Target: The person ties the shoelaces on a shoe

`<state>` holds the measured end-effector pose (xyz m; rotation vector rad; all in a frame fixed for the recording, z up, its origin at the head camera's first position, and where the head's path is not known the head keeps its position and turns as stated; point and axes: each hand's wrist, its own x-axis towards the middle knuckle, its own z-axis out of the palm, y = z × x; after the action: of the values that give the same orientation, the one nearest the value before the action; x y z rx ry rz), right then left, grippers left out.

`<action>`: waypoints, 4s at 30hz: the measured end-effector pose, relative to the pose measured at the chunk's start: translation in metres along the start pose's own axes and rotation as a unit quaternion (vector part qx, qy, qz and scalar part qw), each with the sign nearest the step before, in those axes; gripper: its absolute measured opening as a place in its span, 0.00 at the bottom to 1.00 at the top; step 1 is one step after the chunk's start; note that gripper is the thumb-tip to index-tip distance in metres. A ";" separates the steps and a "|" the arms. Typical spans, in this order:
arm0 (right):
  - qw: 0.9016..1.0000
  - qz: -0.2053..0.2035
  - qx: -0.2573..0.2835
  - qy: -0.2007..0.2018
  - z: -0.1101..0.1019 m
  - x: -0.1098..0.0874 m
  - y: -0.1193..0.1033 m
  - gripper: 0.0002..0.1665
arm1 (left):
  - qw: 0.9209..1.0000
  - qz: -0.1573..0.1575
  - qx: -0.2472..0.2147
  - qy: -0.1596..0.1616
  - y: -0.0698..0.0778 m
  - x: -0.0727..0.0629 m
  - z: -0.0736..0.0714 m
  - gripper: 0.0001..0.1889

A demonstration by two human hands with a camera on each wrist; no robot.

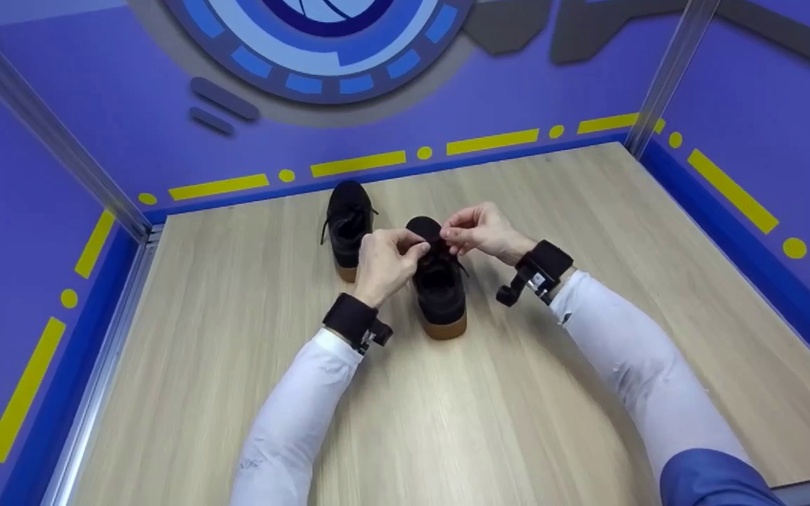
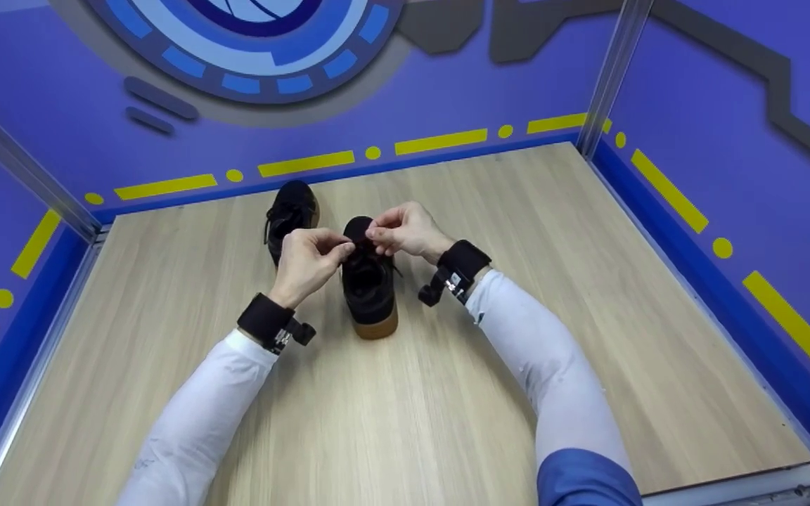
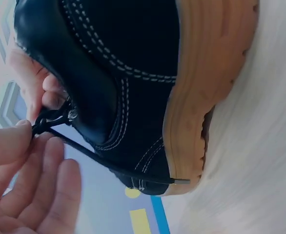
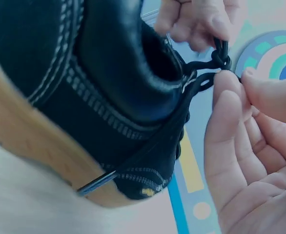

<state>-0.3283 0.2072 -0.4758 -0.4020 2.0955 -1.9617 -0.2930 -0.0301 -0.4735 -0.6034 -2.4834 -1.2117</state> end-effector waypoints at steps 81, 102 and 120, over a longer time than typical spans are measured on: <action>0.972 0.135 -0.134 0.141 0.016 -0.020 0.018 0.27 | 0.942 -0.296 -0.104 -0.121 -0.048 0.000 0.042 0.17; 0.960 0.135 -0.156 0.189 0.005 0.025 0.016 0.28 | 0.952 -0.284 0.029 -0.108 -0.044 0.055 0.052 0.19; 0.954 0.164 -0.121 0.218 0.002 0.058 0.012 0.28 | 0.946 -0.282 0.095 -0.130 -0.072 0.102 0.070 0.25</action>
<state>-0.3817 0.1850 -0.4869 0.3597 2.4781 -1.7178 -0.4234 0.0098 -0.5178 0.0164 -3.0823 -1.0967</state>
